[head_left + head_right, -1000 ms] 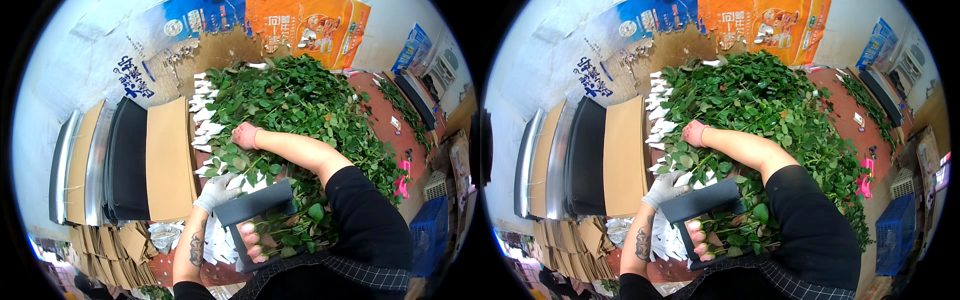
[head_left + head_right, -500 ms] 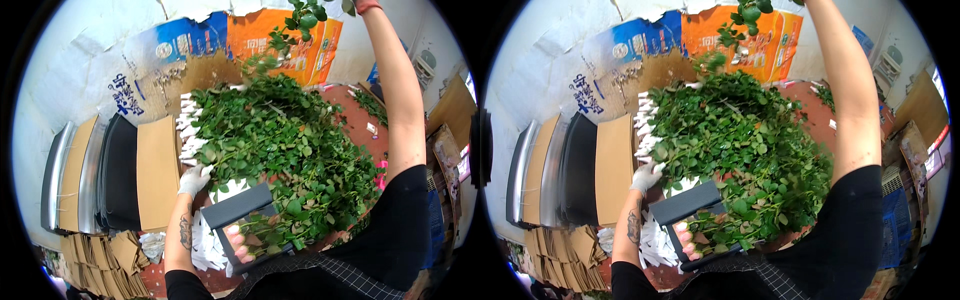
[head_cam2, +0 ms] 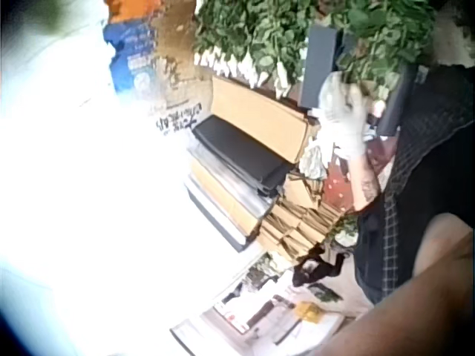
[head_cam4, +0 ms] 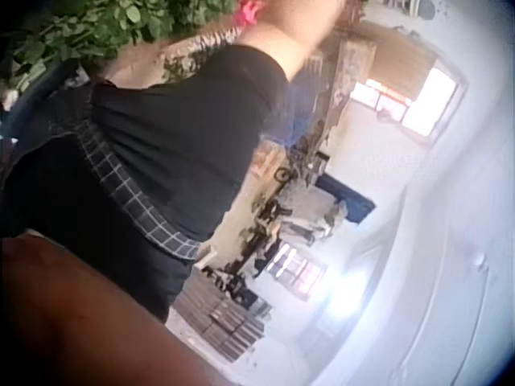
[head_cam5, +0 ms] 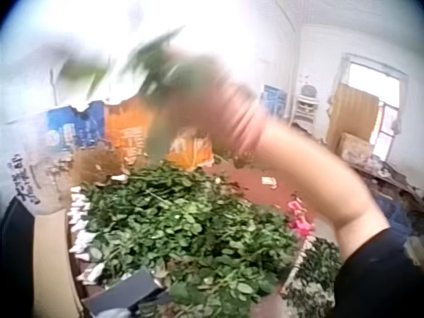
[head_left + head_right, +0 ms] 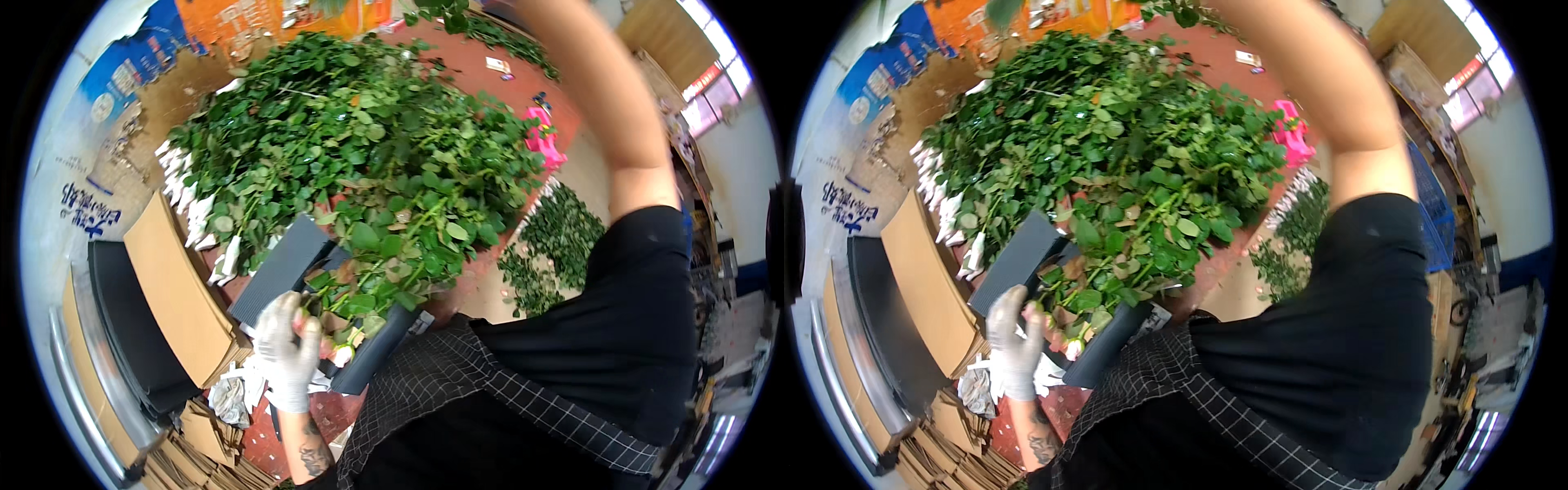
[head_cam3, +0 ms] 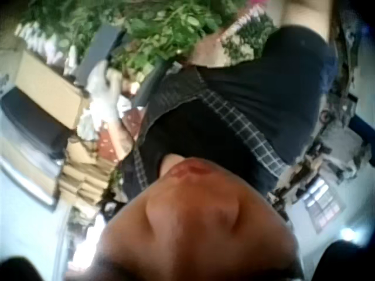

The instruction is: The person packs roses into small boxes by hand, arranging the flower heads side-by-side in the box and occasionally using shears to trim a stem.

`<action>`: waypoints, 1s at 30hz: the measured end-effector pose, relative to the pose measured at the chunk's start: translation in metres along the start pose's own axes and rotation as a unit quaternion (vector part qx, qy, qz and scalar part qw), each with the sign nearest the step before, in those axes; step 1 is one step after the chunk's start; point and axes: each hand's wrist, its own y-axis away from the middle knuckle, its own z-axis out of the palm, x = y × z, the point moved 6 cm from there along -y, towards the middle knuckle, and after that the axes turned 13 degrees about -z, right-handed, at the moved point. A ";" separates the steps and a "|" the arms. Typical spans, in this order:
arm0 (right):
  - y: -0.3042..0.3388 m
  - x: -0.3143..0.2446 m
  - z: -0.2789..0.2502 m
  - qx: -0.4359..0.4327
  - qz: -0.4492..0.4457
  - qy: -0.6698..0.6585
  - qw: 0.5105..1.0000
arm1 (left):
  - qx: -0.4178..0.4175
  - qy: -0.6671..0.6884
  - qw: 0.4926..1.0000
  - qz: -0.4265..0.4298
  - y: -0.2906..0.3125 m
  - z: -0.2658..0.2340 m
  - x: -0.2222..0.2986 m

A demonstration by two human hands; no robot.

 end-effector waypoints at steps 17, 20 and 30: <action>0.058 -0.302 0.035 -0.086 0.022 -0.366 0.927 | -0.033 -0.112 0.987 -0.108 0.036 0.047 -0.011; 0.047 -0.310 0.029 -0.083 -0.023 -0.350 0.933 | 0.016 -0.076 0.992 -0.098 0.047 0.054 -0.021; 0.037 -0.392 0.059 -0.092 -0.115 -0.428 0.892 | -0.025 -0.080 0.984 -0.160 0.068 0.068 -0.014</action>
